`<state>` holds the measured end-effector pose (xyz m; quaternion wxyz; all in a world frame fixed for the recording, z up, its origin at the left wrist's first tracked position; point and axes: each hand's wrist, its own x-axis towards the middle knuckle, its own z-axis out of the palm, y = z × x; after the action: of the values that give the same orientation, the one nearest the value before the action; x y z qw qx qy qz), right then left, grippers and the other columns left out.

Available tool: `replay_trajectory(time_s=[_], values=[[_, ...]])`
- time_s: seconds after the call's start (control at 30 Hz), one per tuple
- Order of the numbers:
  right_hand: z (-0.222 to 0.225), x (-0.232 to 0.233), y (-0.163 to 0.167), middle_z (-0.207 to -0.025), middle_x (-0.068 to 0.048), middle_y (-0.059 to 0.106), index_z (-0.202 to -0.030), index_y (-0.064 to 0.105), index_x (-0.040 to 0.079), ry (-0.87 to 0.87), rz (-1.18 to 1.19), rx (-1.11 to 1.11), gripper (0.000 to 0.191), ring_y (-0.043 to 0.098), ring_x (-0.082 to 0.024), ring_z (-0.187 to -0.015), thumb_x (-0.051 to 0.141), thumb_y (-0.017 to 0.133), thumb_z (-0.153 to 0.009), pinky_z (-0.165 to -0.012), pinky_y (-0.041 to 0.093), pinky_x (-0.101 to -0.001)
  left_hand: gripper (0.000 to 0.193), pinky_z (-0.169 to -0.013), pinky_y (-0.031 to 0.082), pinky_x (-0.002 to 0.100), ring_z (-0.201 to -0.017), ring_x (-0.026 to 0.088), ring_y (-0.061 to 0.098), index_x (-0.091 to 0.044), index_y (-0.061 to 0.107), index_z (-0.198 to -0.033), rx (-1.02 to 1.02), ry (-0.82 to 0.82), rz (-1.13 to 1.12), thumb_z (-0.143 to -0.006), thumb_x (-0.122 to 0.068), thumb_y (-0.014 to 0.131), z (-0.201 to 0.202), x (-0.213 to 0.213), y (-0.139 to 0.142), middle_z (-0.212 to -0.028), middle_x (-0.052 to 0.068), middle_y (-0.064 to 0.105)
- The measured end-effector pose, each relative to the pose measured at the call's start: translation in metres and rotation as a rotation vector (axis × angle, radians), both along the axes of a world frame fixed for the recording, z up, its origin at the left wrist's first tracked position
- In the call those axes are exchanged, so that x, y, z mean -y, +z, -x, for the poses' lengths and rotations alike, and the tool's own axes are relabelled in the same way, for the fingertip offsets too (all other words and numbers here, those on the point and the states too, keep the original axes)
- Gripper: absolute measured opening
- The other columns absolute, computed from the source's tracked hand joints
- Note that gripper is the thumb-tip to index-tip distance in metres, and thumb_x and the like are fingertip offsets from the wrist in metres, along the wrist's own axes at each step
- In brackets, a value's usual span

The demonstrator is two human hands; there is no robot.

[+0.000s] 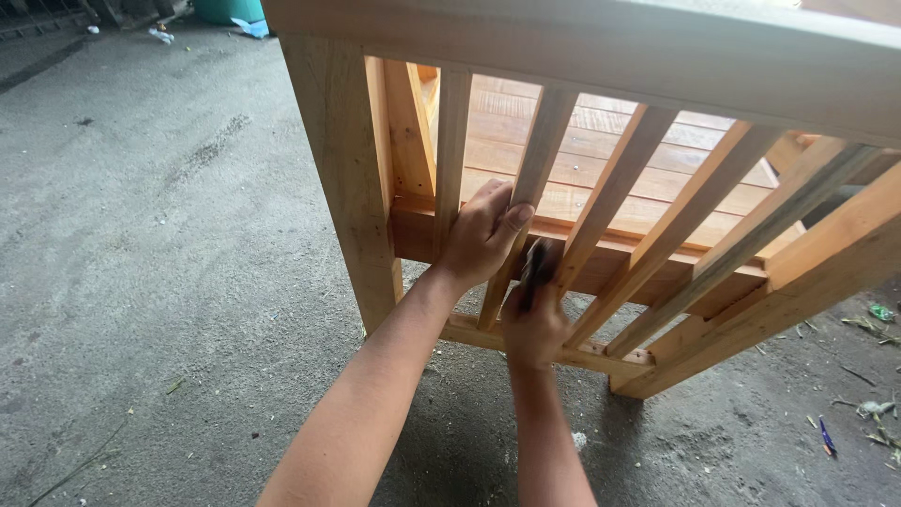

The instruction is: The person sands a wooden bench frame with a piece of sandpaper, working the sandpaper along the vertical slats, the lower rail, and the corner posts of the bench, steadying the frame with the other hand, and finally sands the top armrest rail.

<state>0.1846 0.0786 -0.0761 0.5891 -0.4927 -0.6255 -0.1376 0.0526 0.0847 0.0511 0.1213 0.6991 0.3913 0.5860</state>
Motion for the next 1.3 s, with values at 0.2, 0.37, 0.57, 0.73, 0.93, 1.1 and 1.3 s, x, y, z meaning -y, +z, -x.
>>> replay_trajectory(time_s=[0.2, 0.37, 0.57, 0.73, 0.93, 1.1, 1.3], values=[[-0.022, 0.035, -0.020, -0.066, -0.011, 0.070, -0.082, 0.068, 0.008, 0.120, 0.230, -0.053, 0.016, 0.069, -0.026, -0.052, 0.020, 0.070, -0.092, -0.048, 0.055, -0.0385, 0.060, -0.114, 0.049, 0.042, -0.137, 0.030, 0.049, -0.002, 0.039, -0.154, 0.157, 0.290, -0.158, -0.116, -0.048, 0.037, -0.034, 0.030, -0.011, -0.144, 0.020, 0.049], [-0.034, 0.036, 0.054, -0.067, -0.016, 0.067, -0.078, 0.064, 0.006, 0.250, 0.240, 0.049, 0.021, 0.069, -0.035, -0.061, 0.022, 0.076, -0.085, -0.055, 0.053, -0.0444, 0.065, -0.118, 0.040, 0.047, -0.139, 0.036, 0.047, -0.001, 0.038, -0.154, 0.084, 0.228, 0.011, -0.113, -0.051, 0.039, -0.051, 0.089, -0.054, -0.146, 0.021, 0.044], [-0.049, 0.025, 0.132, -0.075, -0.015, 0.071, -0.085, 0.067, 0.008, 0.572, 0.424, 0.503, 0.016, 0.071, -0.038, -0.073, 0.017, 0.077, -0.077, -0.062, 0.056, -0.0463, 0.069, -0.106, 0.044, 0.044, -0.125, 0.031, 0.054, -0.003, 0.044, -0.144, 0.364, 0.131, 0.225, -0.103, -0.058, 0.047, -0.077, 0.084, -0.059, -0.132, 0.019, 0.051], [-0.122, 0.031, 0.159, -0.087, -0.010, 0.075, -0.121, 0.069, 0.006, 0.792, 0.422, 0.783, 0.046, 0.074, -0.027, -0.071, 0.005, 0.074, -0.076, -0.056, 0.059, -0.0397, 0.038, -0.087, 0.052, 0.042, -0.100, 0.028, 0.067, -0.004, 0.055, -0.116, 0.407, 0.332, 0.285, -0.096, -0.034, 0.066, -0.101, 0.073, -0.056, -0.107, 0.014, 0.065], [-0.186, 0.014, 0.148, -0.111, -0.010, 0.070, -0.119, 0.069, 0.009, 0.494, 0.128, 0.210, 0.020, 0.075, -0.016, -0.085, 0.009, 0.072, -0.099, -0.070, 0.061, -0.0295, 0.011, -0.062, 0.061, 0.032, -0.075, 0.022, 0.073, -0.003, 0.061, -0.092, 0.058, 0.348, 0.066, -0.095, -0.009, 0.069, -0.104, 0.072, -0.050, -0.086, 0.012, 0.070], [-0.175, 0.005, 0.112, -0.135, -0.019, 0.053, -0.140, 0.051, 0.000, 0.464, -0.015, 0.000, 0.045, 0.064, -0.024, -0.115, 0.011, 0.075, -0.104, -0.095, 0.061, -0.0332, 0.011, -0.056, 0.056, 0.036, -0.065, 0.024, 0.070, 0.001, 0.065, -0.098, -0.063, 0.470, -0.068, -0.094, -0.007, 0.072, -0.102, 0.068, -0.035, -0.085, 0.015, 0.071], [-0.157, -0.026, 0.122, -0.126, -0.012, 0.058, -0.145, 0.041, -0.002, 0.864, 0.039, -0.221, 0.042, 0.063, -0.012, -0.103, 0.013, 0.063, -0.113, -0.098, 0.057, -0.0309, 0.015, -0.065, 0.054, 0.035, -0.077, 0.024, 0.068, 0.001, 0.072, -0.102, 0.133, 0.563, -0.261, -0.093, -0.011, 0.075, -0.132, 0.036, -0.058, -0.094, 0.012, 0.070]])
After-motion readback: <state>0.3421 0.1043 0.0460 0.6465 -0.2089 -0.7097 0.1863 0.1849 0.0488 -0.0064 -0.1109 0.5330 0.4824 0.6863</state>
